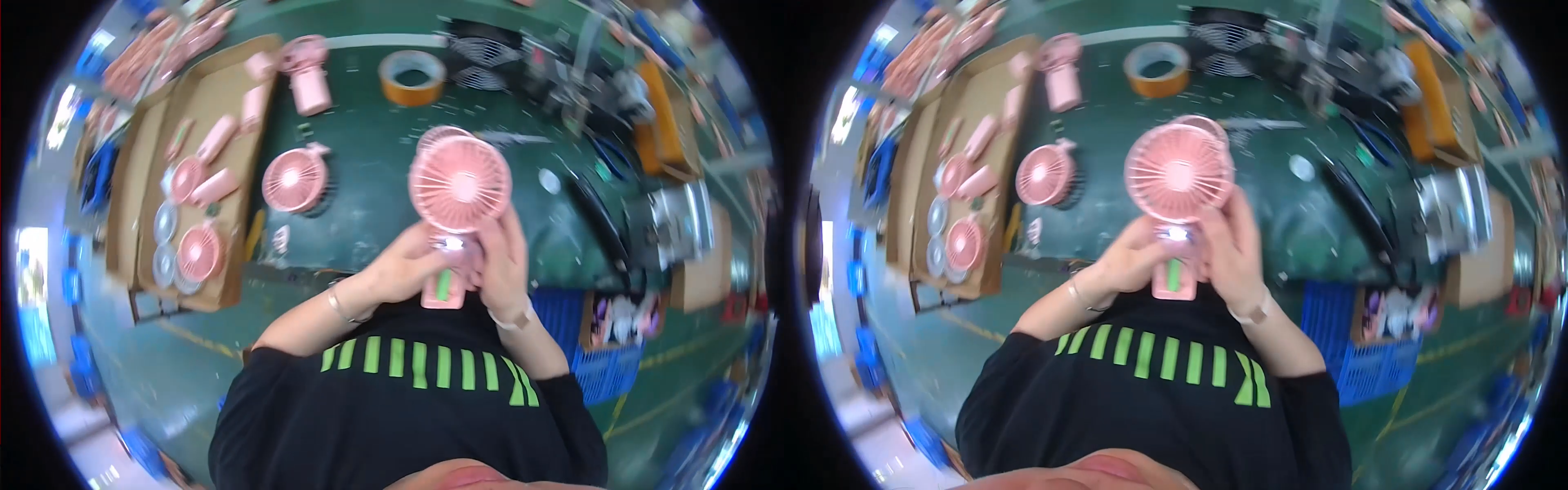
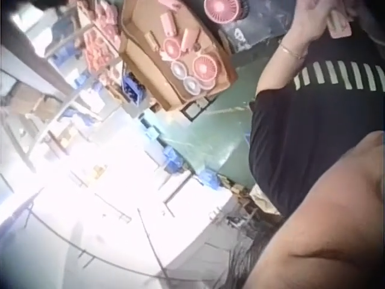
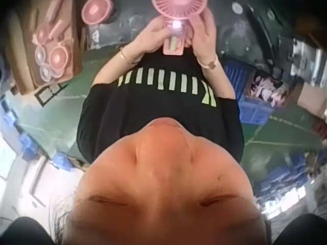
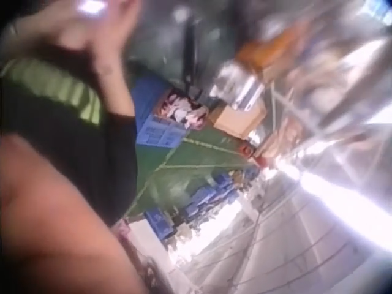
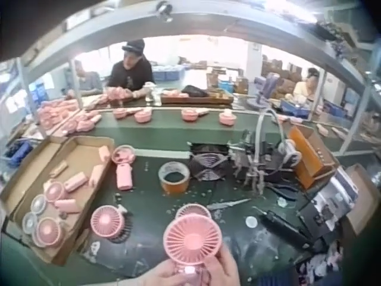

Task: The person assembles portable handheld fans by driving screws with an electric screwdriver, connecting and placing circuit boards and batteries into the plastic fan casings, and snapping the components together by hand.

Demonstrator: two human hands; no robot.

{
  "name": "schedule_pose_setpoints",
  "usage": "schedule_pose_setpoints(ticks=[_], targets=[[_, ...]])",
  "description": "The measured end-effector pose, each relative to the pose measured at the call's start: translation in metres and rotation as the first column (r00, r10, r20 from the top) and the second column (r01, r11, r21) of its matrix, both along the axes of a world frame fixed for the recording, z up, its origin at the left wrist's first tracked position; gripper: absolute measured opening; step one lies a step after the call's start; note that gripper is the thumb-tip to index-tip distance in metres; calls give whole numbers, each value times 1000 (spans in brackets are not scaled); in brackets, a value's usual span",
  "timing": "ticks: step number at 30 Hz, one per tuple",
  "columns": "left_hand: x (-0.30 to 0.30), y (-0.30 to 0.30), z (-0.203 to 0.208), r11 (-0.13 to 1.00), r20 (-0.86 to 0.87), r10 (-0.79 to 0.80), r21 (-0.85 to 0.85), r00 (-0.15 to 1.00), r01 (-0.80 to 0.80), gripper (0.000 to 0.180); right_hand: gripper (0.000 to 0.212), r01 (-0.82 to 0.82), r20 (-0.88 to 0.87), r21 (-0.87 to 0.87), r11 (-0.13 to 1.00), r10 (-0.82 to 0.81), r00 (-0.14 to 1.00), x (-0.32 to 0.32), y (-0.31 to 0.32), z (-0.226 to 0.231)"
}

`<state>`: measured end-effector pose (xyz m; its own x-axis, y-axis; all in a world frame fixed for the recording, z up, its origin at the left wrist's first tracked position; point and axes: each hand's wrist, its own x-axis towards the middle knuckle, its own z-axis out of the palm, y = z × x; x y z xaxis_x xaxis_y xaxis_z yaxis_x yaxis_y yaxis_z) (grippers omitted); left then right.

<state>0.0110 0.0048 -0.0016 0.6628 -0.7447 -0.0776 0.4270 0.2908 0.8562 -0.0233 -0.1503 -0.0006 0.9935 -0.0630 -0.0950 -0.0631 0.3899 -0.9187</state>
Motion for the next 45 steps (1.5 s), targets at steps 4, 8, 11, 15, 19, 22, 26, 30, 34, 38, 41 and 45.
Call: schedule_pose_setpoints(ticks=[4,8,11,15,19,22,26,30,34,38,41,45], targets=[[-2,-5,-9,992,-12,-38,-121,999,36,35,34,159,-2,-47,986,-159,987,-4,4,-11],[-6,-2,-2,994,30,-10,-105,1000,13,32,36,65,-17,-3,998,-65,998,-6,0,-6],[-6,-1,-6,993,73,-8,-121,997,17,33,36,42,3,-12,999,-42,999,-7,-2,-7],[-2,0,-10,982,39,-43,-181,998,50,30,32,108,-7,-70,992,-109,994,-3,7,2],[1,9,-2,996,55,-29,-80,998,34,32,29,-27,-22,11,1000,27,999,-1,4,2],[4,10,-1,997,87,-47,-50,995,51,33,27,-52,31,45,998,51,998,4,2,1],[3,10,-5,998,72,-63,-27,995,65,35,26,-66,65,73,995,61,996,2,1,-2],[0,9,-7,995,54,-79,-55,995,81,36,28,-43,94,41,998,39,995,0,1,-2],[-3,7,-11,995,12,-67,-67,998,67,36,29,-37,64,57,998,34,997,-1,0,-6],[-3,7,-10,994,40,-88,-62,995,90,35,29,-80,80,77,994,74,994,-5,-3,-8],[-5,7,-12,990,16,-103,-96,995,104,33,29,-56,133,34,998,51,990,-6,-3,-10],[-6,5,-11,986,-24,-116,-126,993,112,35,29,-56,142,33,998,51,988,-6,-5,-12]])
